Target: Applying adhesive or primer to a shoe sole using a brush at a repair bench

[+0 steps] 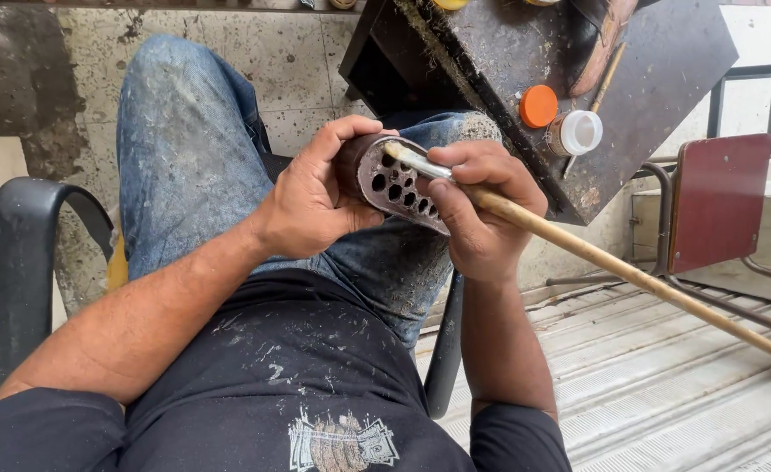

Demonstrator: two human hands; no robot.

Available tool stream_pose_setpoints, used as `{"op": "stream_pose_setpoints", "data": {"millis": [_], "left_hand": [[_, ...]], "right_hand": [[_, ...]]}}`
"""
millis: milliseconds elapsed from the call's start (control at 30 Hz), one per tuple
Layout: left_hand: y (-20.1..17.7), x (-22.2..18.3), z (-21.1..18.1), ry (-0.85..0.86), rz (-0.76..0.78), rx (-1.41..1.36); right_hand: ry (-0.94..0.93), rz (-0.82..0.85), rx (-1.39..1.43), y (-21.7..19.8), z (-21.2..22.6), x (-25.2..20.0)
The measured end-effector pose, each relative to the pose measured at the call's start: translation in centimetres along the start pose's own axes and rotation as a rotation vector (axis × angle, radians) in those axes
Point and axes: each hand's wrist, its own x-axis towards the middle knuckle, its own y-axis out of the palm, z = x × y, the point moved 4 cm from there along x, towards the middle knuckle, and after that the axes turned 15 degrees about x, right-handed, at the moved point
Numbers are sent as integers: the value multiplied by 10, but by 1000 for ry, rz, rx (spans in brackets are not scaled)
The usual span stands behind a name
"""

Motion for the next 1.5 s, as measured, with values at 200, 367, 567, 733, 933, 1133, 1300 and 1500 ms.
{"op": "stream_pose_setpoints", "data": {"millis": [200, 367, 567, 733, 933, 1133, 1300, 1500], "left_hand": [[-3, 9, -1, -60, 125, -111], [1, 19, -3, -134, 358, -439], [18, 32, 11, -110, 424, -786], [42, 40, 20, -247, 352, -1081], [71, 29, 44, -575, 116, -773], [83, 6, 60, -877, 40, -814], [81, 4, 72, -766, 95, -664], [78, 3, 67, -667, 131, -420]], "right_hand": [[-51, -31, -71, -3, 19, 4], [-113, 55, -107, -1, 37, 15], [-145, 124, -174, -4, 48, 26], [-151, 282, -231, -14, 57, 33], [-109, 327, -170, -48, 35, 23], [-3, 244, -140, -63, 14, -8], [-34, 259, -98, -72, 7, -10], [118, 129, -217, -88, 10, -28]]}}
